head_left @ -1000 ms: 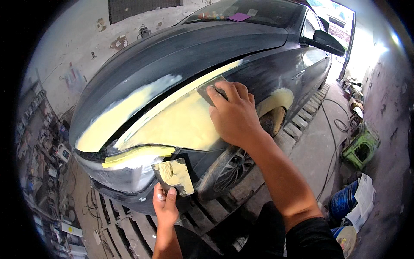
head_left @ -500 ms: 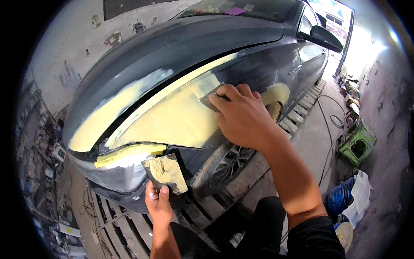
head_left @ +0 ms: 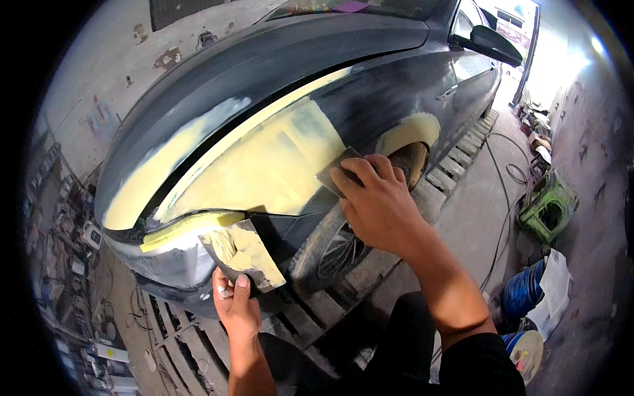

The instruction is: The person sands a car fender using a sanding block and sandpaper, moving the tools across the yellow filler material on the black car body.

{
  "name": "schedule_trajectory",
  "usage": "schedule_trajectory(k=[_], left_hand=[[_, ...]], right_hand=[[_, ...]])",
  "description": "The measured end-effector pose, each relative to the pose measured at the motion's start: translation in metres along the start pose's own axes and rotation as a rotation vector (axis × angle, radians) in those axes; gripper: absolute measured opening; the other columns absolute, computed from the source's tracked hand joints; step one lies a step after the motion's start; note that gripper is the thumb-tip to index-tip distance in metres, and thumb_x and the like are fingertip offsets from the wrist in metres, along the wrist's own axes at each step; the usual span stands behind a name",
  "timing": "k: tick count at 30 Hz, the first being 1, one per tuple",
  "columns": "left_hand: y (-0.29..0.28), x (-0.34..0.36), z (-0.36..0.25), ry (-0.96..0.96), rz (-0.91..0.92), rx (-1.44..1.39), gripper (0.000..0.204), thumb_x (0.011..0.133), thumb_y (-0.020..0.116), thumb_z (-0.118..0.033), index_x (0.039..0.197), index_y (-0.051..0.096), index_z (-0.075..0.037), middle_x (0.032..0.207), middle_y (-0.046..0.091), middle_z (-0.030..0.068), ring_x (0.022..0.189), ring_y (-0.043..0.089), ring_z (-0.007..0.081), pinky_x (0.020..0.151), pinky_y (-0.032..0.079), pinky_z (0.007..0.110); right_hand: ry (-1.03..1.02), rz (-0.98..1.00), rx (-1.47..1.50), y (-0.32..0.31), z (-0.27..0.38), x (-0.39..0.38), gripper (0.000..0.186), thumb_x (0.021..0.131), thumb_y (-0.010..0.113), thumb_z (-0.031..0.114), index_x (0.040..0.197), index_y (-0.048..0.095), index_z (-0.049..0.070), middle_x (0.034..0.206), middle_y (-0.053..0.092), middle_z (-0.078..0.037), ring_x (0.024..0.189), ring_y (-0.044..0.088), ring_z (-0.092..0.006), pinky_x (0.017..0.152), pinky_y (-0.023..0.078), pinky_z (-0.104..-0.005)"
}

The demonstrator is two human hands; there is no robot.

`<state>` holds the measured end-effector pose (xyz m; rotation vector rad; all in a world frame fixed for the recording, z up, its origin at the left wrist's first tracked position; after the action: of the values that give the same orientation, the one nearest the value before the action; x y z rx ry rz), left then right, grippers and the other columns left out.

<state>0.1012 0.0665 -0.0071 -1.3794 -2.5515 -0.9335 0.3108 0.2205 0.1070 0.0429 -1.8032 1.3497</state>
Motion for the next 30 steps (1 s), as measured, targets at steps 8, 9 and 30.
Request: schedule_trajectory(k=[8,9,30], left_hand=[[0.028,-0.005,-0.004,-0.050,0.015,-0.143,0.046,0.090,0.059,-0.008,0.132,0.043,-0.001,0.124,0.055,0.0094,0.112,0.054,0.0199,0.099,0.042,0.036],[0.035,-0.008,-0.008,-0.067,0.001,-0.151,0.046,0.090,0.059,-0.008,0.132,0.043,-0.001,0.124,0.055,0.0092,0.112,0.054,0.0201,0.099,0.042,0.036],[0.005,-0.002,-0.022,0.040,-0.052,-0.200,0.042,0.092,0.058,-0.009,0.130,0.043,-0.006,0.122,0.055,0.0070,0.112,0.054,0.0187,0.098,0.042,0.037]], right_hand=[[0.047,0.045,0.053,0.011,-0.005,-0.027,0.042,0.083,0.060,0.018,0.124,0.057,0.008,0.127,0.048,-0.011,0.121,0.042,-0.0382,0.093,0.040,-0.0543],[0.051,0.054,0.053,0.011,-0.005,-0.032,0.042,0.083,0.060,0.018,0.124,0.057,0.008,0.128,0.048,-0.012,0.122,0.041,-0.0386,0.094,0.040,-0.0541],[0.034,-0.186,0.115,-0.009,-0.003,0.015,0.047,0.086,0.060,0.016,0.132,0.050,0.012,0.138,0.038,-0.009,0.127,0.034,-0.0355,0.099,0.034,-0.0526]])
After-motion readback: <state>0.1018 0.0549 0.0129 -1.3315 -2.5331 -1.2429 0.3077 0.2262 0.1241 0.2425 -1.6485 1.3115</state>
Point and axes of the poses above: each hand's wrist, its own x-axis towards the middle knuckle, its own y-axis out of the palm, z = x × y, the point moved 6 cm from there along x, towards the middle knuckle
